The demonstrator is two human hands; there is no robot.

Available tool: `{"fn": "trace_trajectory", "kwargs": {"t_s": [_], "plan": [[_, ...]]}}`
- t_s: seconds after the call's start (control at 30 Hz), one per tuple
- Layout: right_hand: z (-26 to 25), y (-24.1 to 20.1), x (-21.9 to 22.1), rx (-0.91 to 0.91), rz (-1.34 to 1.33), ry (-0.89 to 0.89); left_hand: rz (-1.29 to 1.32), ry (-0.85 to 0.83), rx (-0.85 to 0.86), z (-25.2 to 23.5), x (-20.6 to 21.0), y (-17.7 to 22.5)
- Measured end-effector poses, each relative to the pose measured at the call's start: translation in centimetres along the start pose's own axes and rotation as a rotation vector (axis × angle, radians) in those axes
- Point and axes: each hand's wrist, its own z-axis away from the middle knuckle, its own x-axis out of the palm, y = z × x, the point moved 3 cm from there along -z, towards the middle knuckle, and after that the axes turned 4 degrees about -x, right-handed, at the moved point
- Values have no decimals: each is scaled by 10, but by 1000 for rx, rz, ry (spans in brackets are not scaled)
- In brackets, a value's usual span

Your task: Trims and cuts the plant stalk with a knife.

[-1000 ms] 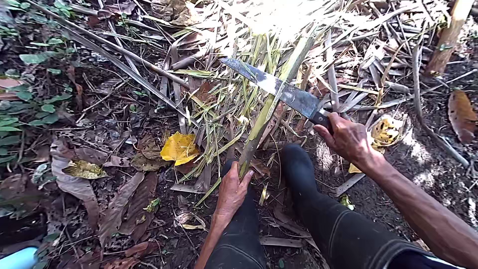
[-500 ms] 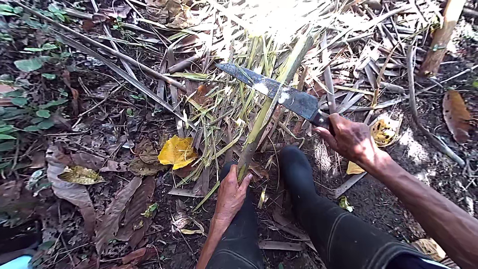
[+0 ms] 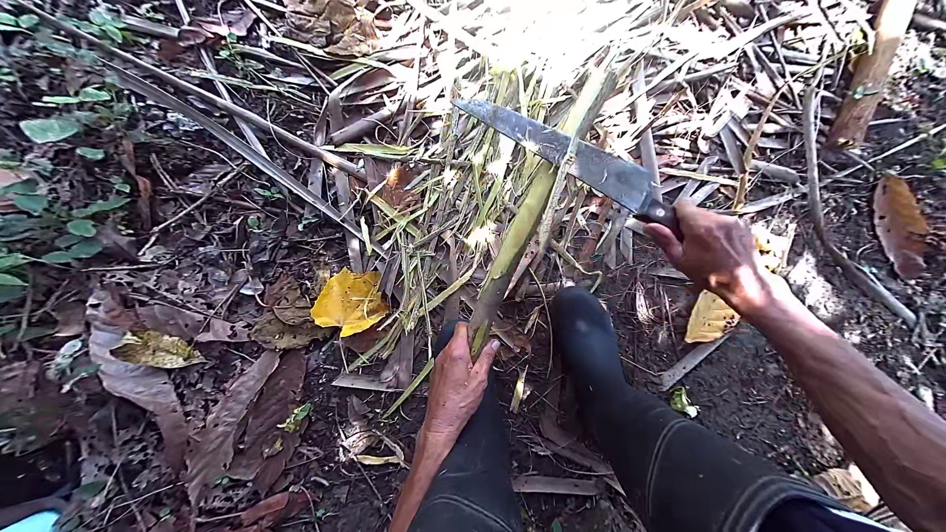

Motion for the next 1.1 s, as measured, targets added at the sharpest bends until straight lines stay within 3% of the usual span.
{"fn": "trace_trajectory", "kwargs": {"t_s": [0.1,0.2,0.27,0.43,0.57,0.73,0.93,1.1], "plan": [[-6,-12,-6,45,2,9,7,-10,10,-6,2,0],[-9,-31,3,-63,50,1,21,6,18,-3,2,-3],[-15,-20,0,-102,49,-26,22,11,14,-1,1,-4],[-50,59,-20,393,-106,-6,25,5,9,0,1,-5],[-25,62,-13,501,-266,25,63,0,-5,0,0,-7],[37,12,4,380,-478,104,84,-26,-45,-4,2,-9],[73,-36,16,-40,-194,-21,117,-58,-65,-7,-1,-8],[93,-58,27,-140,-36,-68,123,-54,-70,-13,-2,-4]]}}
